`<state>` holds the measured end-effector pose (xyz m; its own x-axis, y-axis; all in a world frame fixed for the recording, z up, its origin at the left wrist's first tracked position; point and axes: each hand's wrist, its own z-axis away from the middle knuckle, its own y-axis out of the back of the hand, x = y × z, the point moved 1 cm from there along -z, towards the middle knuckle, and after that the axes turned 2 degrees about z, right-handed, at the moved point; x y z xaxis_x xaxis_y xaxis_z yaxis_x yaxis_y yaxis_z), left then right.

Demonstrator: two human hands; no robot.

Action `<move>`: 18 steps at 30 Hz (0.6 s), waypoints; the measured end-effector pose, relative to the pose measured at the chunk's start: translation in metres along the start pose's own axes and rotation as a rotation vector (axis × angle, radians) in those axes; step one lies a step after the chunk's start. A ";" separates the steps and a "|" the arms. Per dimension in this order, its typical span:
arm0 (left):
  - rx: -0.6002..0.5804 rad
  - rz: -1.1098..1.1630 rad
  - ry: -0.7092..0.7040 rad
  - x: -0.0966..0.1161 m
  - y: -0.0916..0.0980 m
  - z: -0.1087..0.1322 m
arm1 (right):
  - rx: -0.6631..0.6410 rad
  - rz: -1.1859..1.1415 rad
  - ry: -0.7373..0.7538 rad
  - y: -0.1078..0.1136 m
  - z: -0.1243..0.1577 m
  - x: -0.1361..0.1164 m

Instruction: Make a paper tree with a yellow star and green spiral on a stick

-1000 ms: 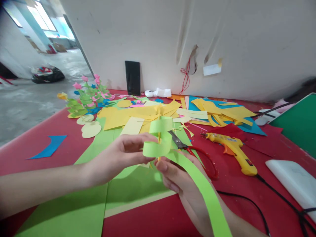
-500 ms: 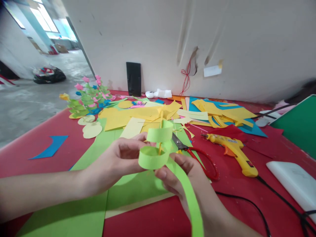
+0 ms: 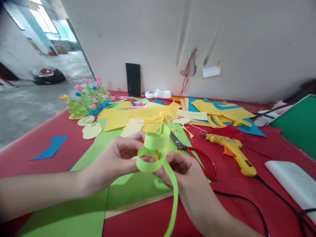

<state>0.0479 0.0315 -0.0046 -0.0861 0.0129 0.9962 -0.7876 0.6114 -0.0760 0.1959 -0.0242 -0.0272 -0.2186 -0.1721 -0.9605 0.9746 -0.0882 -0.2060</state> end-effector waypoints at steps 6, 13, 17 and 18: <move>-0.004 -0.075 -0.023 -0.003 0.001 -0.002 | 0.042 -0.041 -0.058 -0.001 -0.002 -0.007; 0.060 -0.166 -0.022 -0.013 0.020 -0.021 | 0.088 -0.049 0.003 0.009 -0.007 -0.013; 0.115 -0.130 0.007 -0.017 0.031 -0.029 | 0.084 -0.040 0.035 0.012 -0.008 -0.014; 0.138 -0.110 -0.004 -0.017 0.032 -0.030 | 0.090 -0.039 0.046 0.011 -0.008 -0.015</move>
<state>0.0422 0.0750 -0.0225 0.0029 -0.0511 0.9987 -0.8685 0.4949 0.0278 0.2105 -0.0147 -0.0167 -0.2515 -0.1214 -0.9602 0.9565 -0.1824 -0.2275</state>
